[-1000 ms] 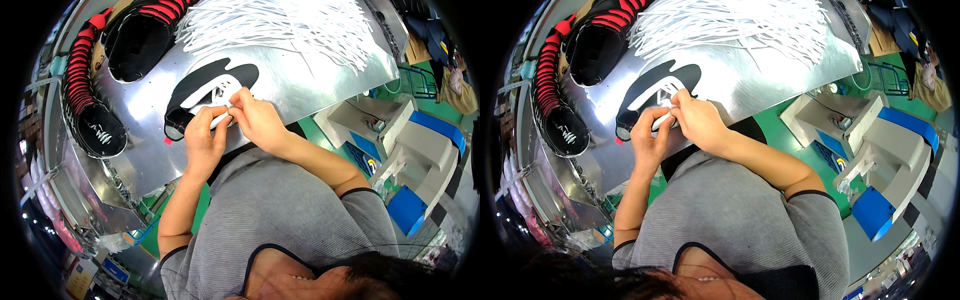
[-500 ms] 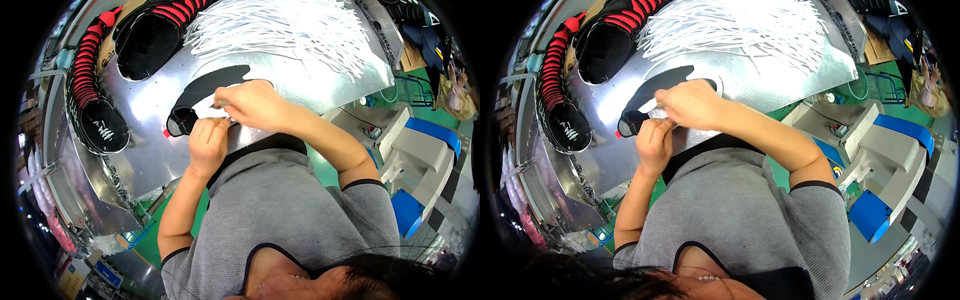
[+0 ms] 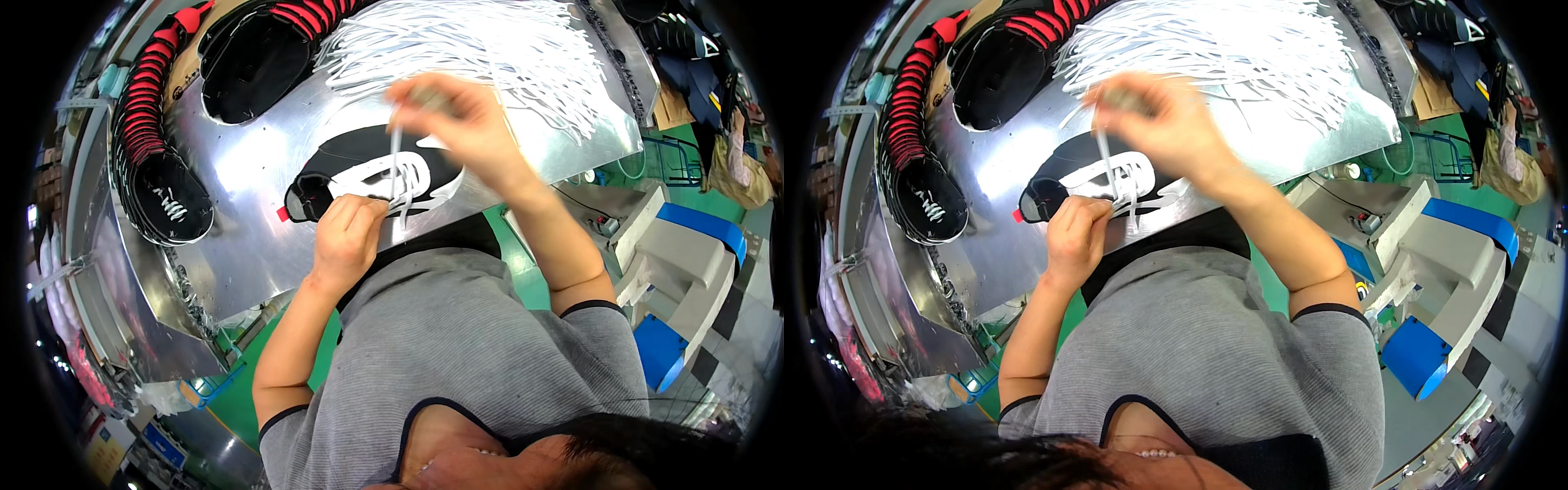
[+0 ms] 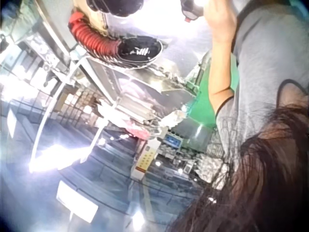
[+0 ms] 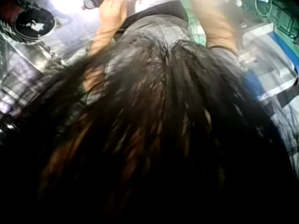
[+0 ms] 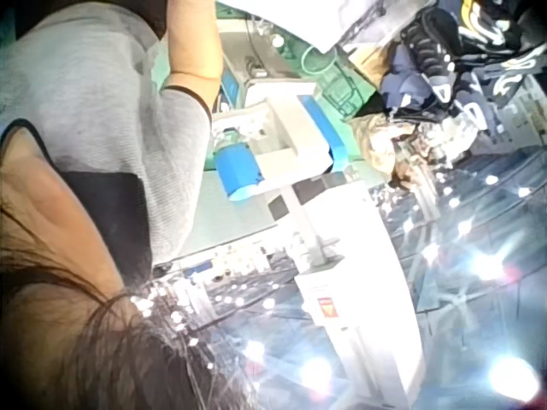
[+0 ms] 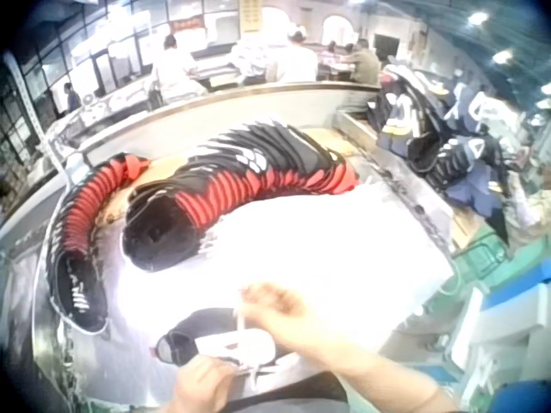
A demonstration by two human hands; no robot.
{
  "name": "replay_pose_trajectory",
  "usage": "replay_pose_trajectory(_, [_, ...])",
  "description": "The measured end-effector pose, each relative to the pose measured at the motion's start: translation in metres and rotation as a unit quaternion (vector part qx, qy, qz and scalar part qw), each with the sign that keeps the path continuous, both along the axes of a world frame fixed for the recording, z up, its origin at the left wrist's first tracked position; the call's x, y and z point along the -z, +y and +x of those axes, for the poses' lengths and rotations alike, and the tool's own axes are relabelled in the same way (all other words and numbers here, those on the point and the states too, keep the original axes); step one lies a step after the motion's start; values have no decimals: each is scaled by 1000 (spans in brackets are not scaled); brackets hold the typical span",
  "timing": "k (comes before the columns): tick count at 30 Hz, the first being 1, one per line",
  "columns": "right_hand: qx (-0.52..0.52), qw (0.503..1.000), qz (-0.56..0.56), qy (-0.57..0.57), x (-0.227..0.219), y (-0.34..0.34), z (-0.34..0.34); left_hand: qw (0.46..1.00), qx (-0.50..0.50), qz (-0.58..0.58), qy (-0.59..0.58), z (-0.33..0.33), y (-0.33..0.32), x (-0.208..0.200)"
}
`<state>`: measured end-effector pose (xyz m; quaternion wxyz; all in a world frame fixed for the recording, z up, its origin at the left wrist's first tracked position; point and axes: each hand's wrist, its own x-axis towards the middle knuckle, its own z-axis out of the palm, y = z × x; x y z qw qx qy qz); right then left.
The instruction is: The person laces the upper of a black and white shoe by hand.
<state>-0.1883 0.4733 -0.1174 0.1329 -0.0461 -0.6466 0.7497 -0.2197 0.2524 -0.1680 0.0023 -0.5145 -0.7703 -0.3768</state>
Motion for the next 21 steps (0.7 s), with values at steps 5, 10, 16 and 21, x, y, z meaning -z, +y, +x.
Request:
replay_pose_trajectory(5, [-40, 987, 131, -79, 40, -21, 1, 971, -94, 28, -217, 3, 0, -4])
replay_pose_trajectory(10, [-92, 981, 109, -131, 54, -31, -1, 911, -193, -25, -364, -7, 5, -22])
replay_pose_trajectory(16, [-109, 975, 150, -122, 52, -35, -5, 902, -255, 19, -347, -3, 12, -15])
replay_pose_trajectory(21, [-57, 980, 175, -80, 42, -36, 8, 910, -294, 40, -291, 2, 19, -15])
